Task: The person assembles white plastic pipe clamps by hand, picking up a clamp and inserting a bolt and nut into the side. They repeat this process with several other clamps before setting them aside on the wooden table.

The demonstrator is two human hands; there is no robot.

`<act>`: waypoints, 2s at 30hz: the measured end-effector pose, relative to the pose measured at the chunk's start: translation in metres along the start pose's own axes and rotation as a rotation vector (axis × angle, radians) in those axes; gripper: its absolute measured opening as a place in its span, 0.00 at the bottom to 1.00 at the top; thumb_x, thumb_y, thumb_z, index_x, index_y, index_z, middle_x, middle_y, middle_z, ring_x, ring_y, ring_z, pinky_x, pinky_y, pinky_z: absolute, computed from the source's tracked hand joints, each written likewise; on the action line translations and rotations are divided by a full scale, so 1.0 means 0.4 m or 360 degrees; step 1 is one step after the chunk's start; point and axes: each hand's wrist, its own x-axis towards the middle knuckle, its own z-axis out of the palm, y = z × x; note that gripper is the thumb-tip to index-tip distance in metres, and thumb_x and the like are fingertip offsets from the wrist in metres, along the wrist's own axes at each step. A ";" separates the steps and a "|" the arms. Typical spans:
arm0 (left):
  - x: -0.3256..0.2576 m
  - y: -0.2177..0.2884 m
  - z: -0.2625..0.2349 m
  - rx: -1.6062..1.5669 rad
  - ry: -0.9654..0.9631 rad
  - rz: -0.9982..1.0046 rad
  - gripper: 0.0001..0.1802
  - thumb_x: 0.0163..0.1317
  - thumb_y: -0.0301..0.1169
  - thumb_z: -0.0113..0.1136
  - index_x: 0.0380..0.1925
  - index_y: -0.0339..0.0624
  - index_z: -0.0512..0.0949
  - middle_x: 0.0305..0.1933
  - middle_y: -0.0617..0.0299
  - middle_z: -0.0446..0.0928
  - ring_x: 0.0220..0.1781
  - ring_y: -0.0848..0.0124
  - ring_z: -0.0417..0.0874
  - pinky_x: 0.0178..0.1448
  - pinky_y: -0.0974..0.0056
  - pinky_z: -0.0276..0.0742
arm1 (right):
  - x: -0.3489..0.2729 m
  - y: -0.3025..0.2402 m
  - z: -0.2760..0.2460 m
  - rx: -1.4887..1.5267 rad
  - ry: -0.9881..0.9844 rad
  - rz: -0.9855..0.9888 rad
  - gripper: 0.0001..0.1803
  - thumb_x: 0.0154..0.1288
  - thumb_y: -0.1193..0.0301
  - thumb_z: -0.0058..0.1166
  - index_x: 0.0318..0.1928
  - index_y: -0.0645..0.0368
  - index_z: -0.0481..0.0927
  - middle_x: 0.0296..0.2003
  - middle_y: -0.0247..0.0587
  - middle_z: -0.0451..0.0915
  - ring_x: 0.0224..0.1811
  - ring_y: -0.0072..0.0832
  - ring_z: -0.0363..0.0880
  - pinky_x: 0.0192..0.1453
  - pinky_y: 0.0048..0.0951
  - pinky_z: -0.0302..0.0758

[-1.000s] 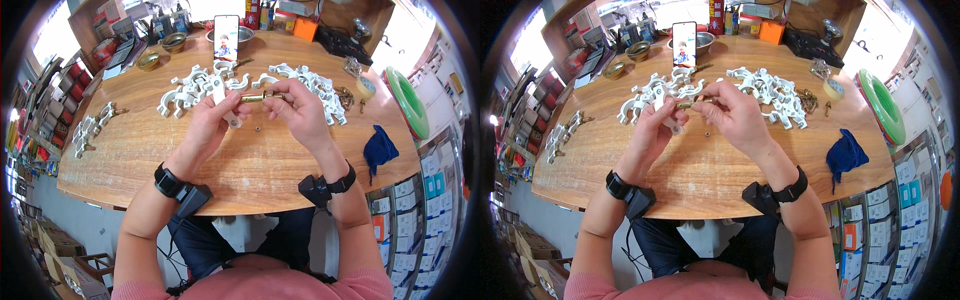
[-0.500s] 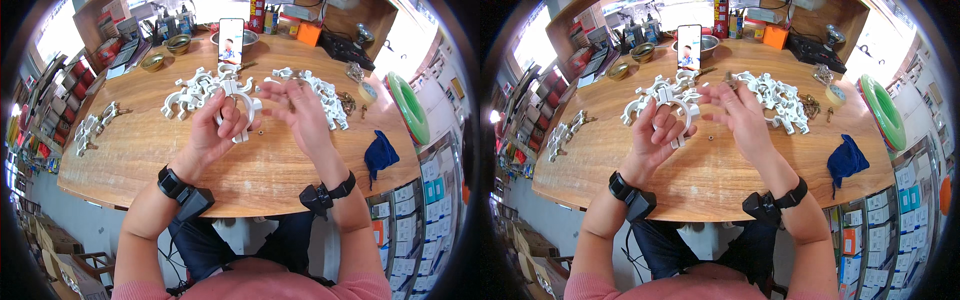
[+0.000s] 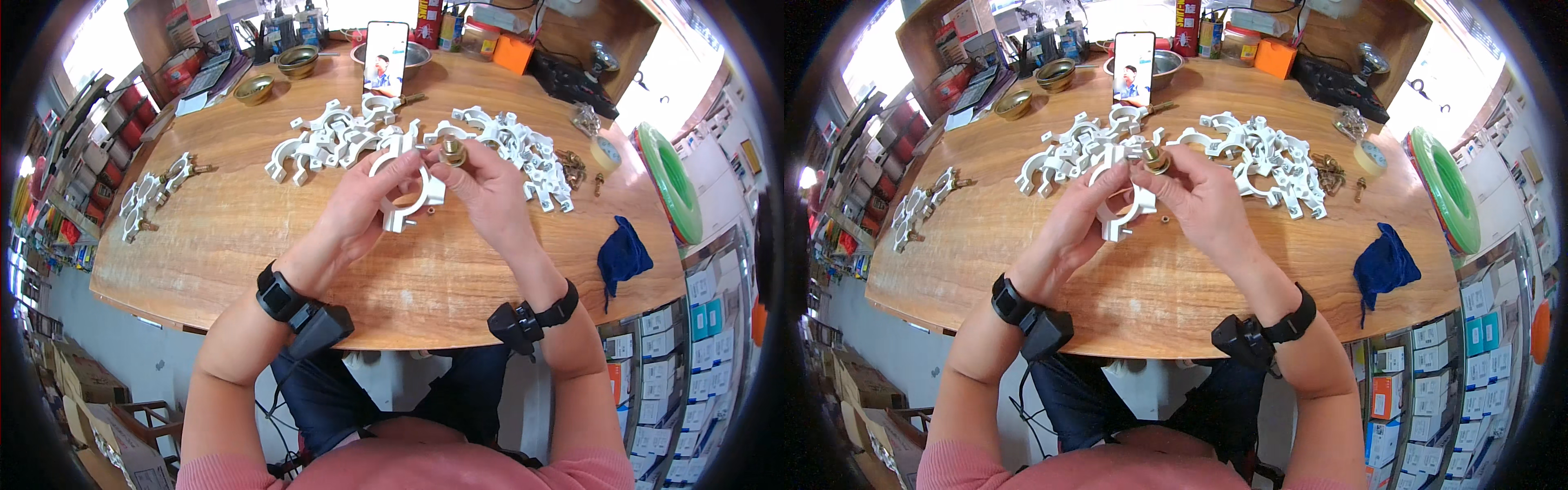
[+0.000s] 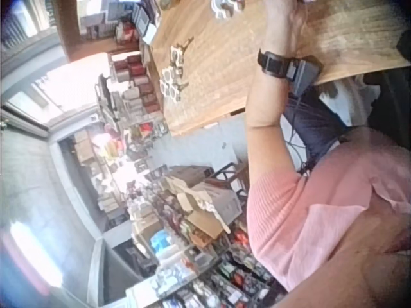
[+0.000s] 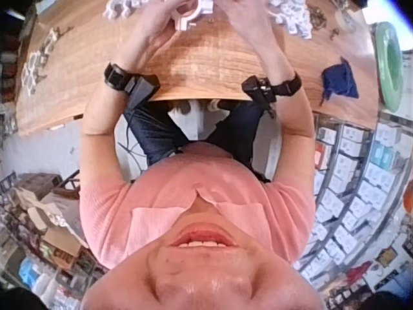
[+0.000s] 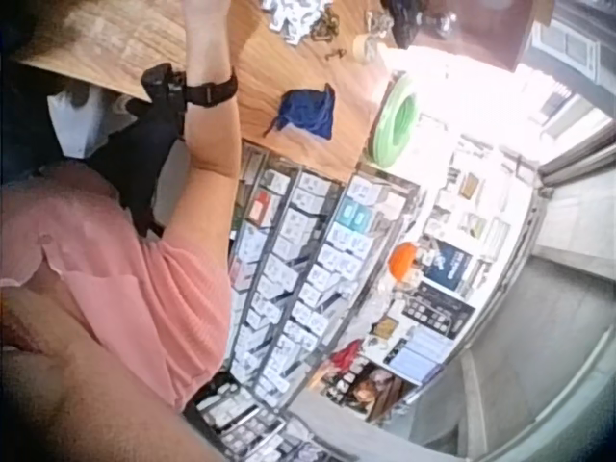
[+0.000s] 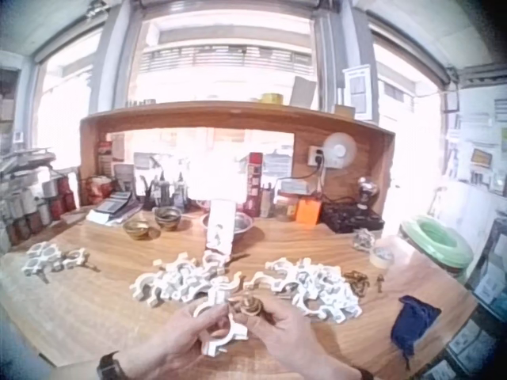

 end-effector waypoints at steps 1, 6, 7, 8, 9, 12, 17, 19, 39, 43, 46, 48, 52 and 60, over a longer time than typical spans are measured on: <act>-0.002 0.004 0.003 -0.0042 0.0035 -0.0046 0.15 0.60 0.40 0.50 0.42 0.43 0.69 0.32 0.62 0.75 0.38 0.74 0.76 0.38 0.65 0.76 | -0.001 -0.007 0.003 0.0014 0.0059 -0.0189 0.13 0.58 0.65 0.54 0.34 0.64 0.73 0.23 0.29 0.71 0.26 0.12 0.63 0.28 0.17 0.62; 0.019 0.014 -0.046 -0.0223 0.0026 -0.0024 0.16 0.62 0.39 0.47 0.45 0.42 0.67 0.42 0.54 0.75 0.41 0.67 0.77 0.36 0.66 0.77 | 0.007 -0.052 -0.061 -0.0745 -0.0020 -0.0088 0.14 0.60 0.64 0.50 0.39 0.63 0.72 0.24 0.37 0.71 0.26 0.19 0.67 0.31 0.22 0.65; 0.022 0.014 -0.055 -0.0184 -0.0034 0.0019 0.15 0.60 0.38 0.50 0.42 0.42 0.68 0.40 0.59 0.74 0.39 0.71 0.77 0.36 0.66 0.77 | 0.004 -0.054 -0.065 -0.0773 -0.0018 -0.0107 0.13 0.61 0.65 0.48 0.41 0.63 0.71 0.26 0.38 0.71 0.27 0.21 0.68 0.32 0.23 0.65; 0.024 0.015 -0.061 -0.0144 -0.0093 0.0061 0.14 0.59 0.38 0.53 0.40 0.43 0.69 0.38 0.63 0.74 0.38 0.75 0.76 0.36 0.67 0.77 | 0.002 -0.056 -0.066 -0.0800 -0.0016 -0.0127 0.13 0.62 0.66 0.46 0.42 0.62 0.70 0.27 0.39 0.72 0.27 0.24 0.69 0.34 0.24 0.66; 0.026 0.018 -0.064 -0.0114 -0.0096 0.0056 0.14 0.59 0.36 0.53 0.42 0.41 0.69 0.38 0.63 0.74 0.37 0.77 0.75 0.36 0.69 0.77 | 0.000 -0.059 -0.067 -0.0794 -0.0016 -0.0125 0.13 0.62 0.66 0.46 0.42 0.62 0.70 0.27 0.39 0.72 0.27 0.24 0.69 0.34 0.24 0.66; 0.026 0.023 -0.072 -0.0074 -0.0088 0.0010 0.16 0.59 0.35 0.53 0.44 0.38 0.69 0.40 0.61 0.74 0.37 0.77 0.75 0.36 0.70 0.76 | -0.004 -0.064 -0.066 -0.0573 -0.0152 0.0089 0.13 0.62 0.69 0.46 0.45 0.60 0.68 0.29 0.42 0.73 0.27 0.27 0.71 0.35 0.28 0.68; 0.034 0.013 -0.074 -0.0140 -0.0040 -0.0013 0.18 0.58 0.34 0.53 0.46 0.35 0.68 0.40 0.59 0.74 0.38 0.74 0.76 0.37 0.69 0.76 | -0.013 -0.062 -0.048 -0.0684 -0.0240 -0.0330 0.11 0.58 0.73 0.50 0.42 0.60 0.73 0.34 0.40 0.76 0.29 0.26 0.73 0.36 0.26 0.71; 0.030 0.017 -0.067 -0.0132 -0.0059 -0.0002 0.18 0.58 0.34 0.53 0.46 0.35 0.68 0.40 0.58 0.74 0.38 0.72 0.76 0.37 0.68 0.76 | -0.007 -0.048 -0.050 -0.0728 -0.0212 -0.0395 0.11 0.57 0.74 0.51 0.42 0.60 0.74 0.33 0.39 0.75 0.29 0.25 0.73 0.35 0.25 0.71; 0.033 0.026 -0.097 -0.0312 -0.0396 -0.0075 0.21 0.59 0.35 0.50 0.49 0.34 0.66 0.41 0.52 0.74 0.42 0.61 0.78 0.41 0.63 0.75 | 0.008 -0.027 -0.065 0.0083 -0.0158 0.0167 0.11 0.63 0.68 0.45 0.42 0.62 0.68 0.28 0.38 0.75 0.24 0.15 0.70 0.24 0.16 0.66; 0.028 0.032 -0.096 -0.0314 -0.0346 -0.0028 0.19 0.59 0.35 0.50 0.47 0.33 0.68 0.38 0.52 0.74 0.41 0.61 0.78 0.40 0.63 0.75 | 0.015 -0.017 -0.059 0.0119 -0.0198 0.0162 0.14 0.66 0.65 0.40 0.45 0.62 0.66 0.28 0.41 0.74 0.20 0.15 0.69 0.21 0.16 0.65; 0.036 0.028 -0.103 -0.0318 -0.0373 -0.0063 0.19 0.59 0.34 0.50 0.47 0.32 0.68 0.38 0.52 0.74 0.40 0.60 0.78 0.40 0.63 0.75 | 0.018 -0.019 -0.069 -0.0108 -0.0034 0.0225 0.13 0.63 0.64 0.46 0.38 0.63 0.72 0.21 0.35 0.73 0.16 0.13 0.66 0.17 0.14 0.60; 0.036 0.027 -0.106 -0.0330 -0.0396 -0.0035 0.19 0.59 0.33 0.49 0.47 0.32 0.68 0.38 0.52 0.74 0.40 0.60 0.78 0.40 0.64 0.75 | 0.020 -0.018 -0.071 -0.0176 -0.0004 0.0197 0.12 0.62 0.65 0.48 0.37 0.63 0.74 0.18 0.33 0.72 0.16 0.13 0.66 0.17 0.13 0.59; 0.036 0.028 -0.107 -0.0353 -0.0324 -0.0038 0.18 0.59 0.33 0.50 0.45 0.31 0.69 0.38 0.50 0.74 0.40 0.60 0.78 0.39 0.65 0.75 | 0.018 -0.029 -0.054 0.0066 0.0009 0.0243 0.12 0.62 0.66 0.48 0.37 0.64 0.74 0.19 0.35 0.73 0.16 0.15 0.66 0.18 0.14 0.61; 0.036 0.032 -0.095 -0.0214 -0.0209 -0.0019 0.16 0.61 0.35 0.47 0.44 0.36 0.69 0.36 0.53 0.75 0.36 0.64 0.78 0.37 0.67 0.75 | 0.027 -0.011 -0.079 -0.0010 0.0012 0.0363 0.12 0.61 0.68 0.48 0.39 0.66 0.71 0.22 0.40 0.75 0.17 0.18 0.70 0.21 0.16 0.65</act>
